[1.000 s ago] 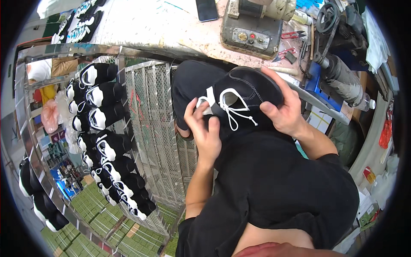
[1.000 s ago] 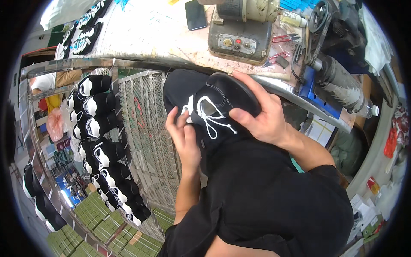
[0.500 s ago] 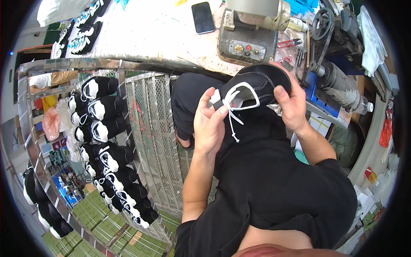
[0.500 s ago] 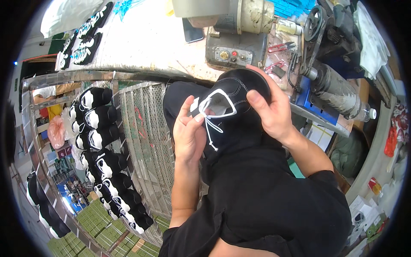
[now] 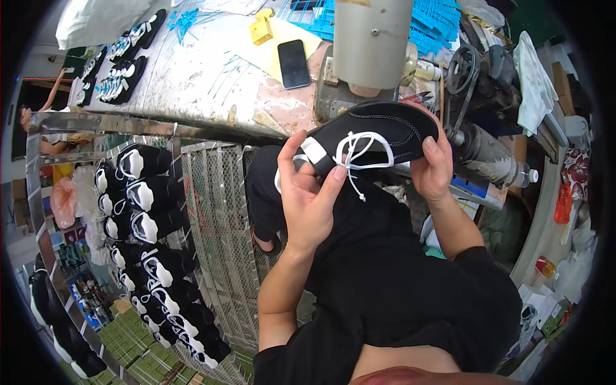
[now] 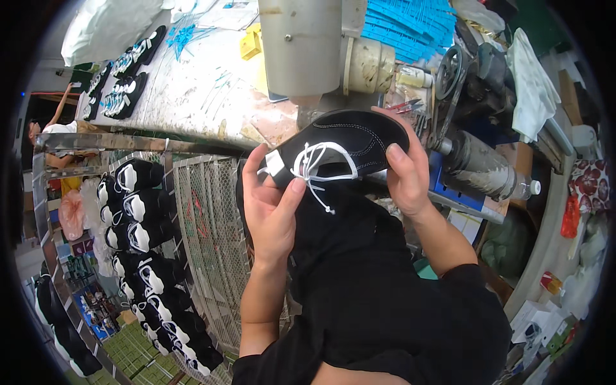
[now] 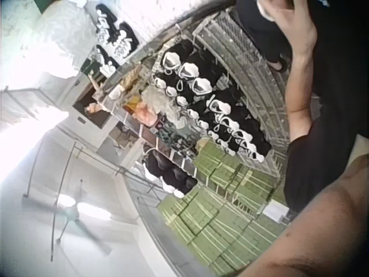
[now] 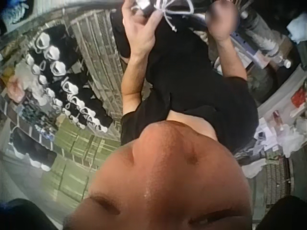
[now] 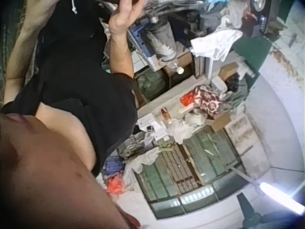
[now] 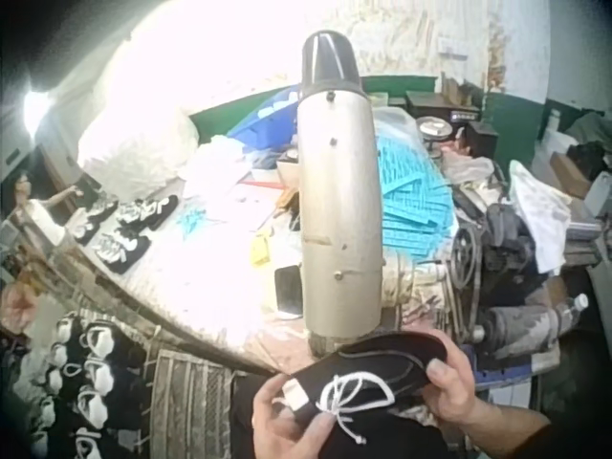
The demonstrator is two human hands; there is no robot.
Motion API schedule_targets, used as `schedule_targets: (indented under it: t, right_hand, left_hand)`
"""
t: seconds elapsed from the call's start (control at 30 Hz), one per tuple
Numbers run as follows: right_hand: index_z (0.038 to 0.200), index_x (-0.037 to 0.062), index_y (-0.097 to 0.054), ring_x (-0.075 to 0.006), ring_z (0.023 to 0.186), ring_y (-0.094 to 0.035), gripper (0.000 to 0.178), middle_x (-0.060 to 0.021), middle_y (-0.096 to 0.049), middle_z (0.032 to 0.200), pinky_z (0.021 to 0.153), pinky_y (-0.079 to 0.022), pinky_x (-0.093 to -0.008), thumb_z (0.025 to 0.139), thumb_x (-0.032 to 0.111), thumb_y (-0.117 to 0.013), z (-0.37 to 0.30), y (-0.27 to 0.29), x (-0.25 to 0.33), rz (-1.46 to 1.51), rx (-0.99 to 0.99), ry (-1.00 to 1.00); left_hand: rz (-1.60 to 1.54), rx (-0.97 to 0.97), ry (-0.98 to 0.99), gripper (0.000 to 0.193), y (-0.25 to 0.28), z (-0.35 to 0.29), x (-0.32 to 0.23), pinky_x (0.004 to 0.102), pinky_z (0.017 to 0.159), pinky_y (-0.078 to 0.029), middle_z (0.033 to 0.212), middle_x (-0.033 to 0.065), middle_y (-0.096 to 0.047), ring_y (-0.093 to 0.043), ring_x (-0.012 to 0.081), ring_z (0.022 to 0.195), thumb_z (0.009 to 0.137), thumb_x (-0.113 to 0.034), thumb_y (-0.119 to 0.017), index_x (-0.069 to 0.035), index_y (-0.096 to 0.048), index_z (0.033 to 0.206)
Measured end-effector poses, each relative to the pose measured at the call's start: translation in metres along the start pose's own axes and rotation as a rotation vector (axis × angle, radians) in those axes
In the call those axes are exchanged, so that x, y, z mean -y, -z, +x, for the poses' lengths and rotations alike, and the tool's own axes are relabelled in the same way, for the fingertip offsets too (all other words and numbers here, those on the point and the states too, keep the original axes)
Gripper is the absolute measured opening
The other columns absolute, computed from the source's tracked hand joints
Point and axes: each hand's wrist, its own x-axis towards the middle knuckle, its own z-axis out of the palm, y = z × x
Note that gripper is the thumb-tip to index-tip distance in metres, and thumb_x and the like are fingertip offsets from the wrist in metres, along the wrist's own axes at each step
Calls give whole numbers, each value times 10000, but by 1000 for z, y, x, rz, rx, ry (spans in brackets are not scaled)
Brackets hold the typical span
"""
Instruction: The person sits and repeatedly wipes the exterior of black and white shoes with a white cloth. They handle each shoe one at a time, turning it over to clean different sides, then place it on a nearby metal rack. The person continues this process for multiple shoes.
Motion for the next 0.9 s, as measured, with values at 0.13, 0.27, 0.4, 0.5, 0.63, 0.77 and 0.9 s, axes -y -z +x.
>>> schedule_targets:
  t: [0.13, 0.27, 0.4, 0.5, 0.63, 0.77, 0.9]
  right_hand:
    - [1425, -107, -408, -260, 1279, -530, 673, -200, -561, 1352, 1117, -365, -376, 921, 325, -521, 8, -4, -2, 73, -54, 48]
    - [1447, -93, -383, -301, 1341, -502, 721, -225, -516, 1421, 1157, -352, -422, 941, 396, -543, 13, 0, -6, 105, -25, 103]
    - [1435, -104, -395, -281, 1308, -516, 690, -211, -540, 1385, 1135, -358, -401, 939, 360, -517, 19, -7, -7, 115, -64, 135]
    - [1426, -113, -408, -268, 1292, -522, 661, -206, -552, 1369, 1125, -359, -386, 949, 336, -495, 17, -9, -6, 121, -87, 117]
    - [1421, -112, -421, -261, 1288, -530, 623, -206, -559, 1366, 1126, -360, -384, 974, 320, -472, 11, -2, -5, 131, -167, 66]
    - [1448, -48, -421, -299, 1318, -530, 639, -200, -539, 1418, 1150, -372, -424, 994, 400, -459, 1, 10, 7, 71, -153, 25]
    - [1409, -27, -490, -258, 1295, -552, 549, -154, -601, 1362, 1119, -399, -409, 1040, 368, -396, 4, 5, 18, 244, -203, -13]
  left_hand:
    - [57, 19, -57, 749, -9, 7, -9, 328, 998, -479, 1236, 231, -614, -604, 211, 1163, 931, 87, -613, -32, -171, 1524]
    - [62, 31, -97, 770, -17, 16, -20, 330, 1002, -479, 1234, 228, -615, -611, 213, 1157, 921, 98, -616, -29, -161, 1530]
    - [91, 37, -111, 770, -15, 21, -21, 333, 1007, -477, 1224, 229, -617, -614, 218, 1153, 916, 102, -616, -9, -164, 1528]
    - [189, 38, -93, 808, -13, 20, -26, 330, 1000, -475, 1194, 222, -630, -616, 224, 1153, 904, 85, -645, 13, -149, 1537]
    - [787, -23, -299, 674, 3, 2, -48, 334, 911, -523, 1026, 168, -722, -687, 215, 953, 862, 3, -728, 61, -397, 1447]
    - [797, -129, -461, 435, 48, -10, -53, 355, 932, -516, 1070, 182, -717, -687, 238, 984, 849, -60, -756, 67, -598, 1234]
    - [437, 62, -462, 727, 79, 15, -29, 446, 1159, -325, 1483, 238, -453, -449, 332, 1379, 879, -389, -742, 69, -500, 1389]
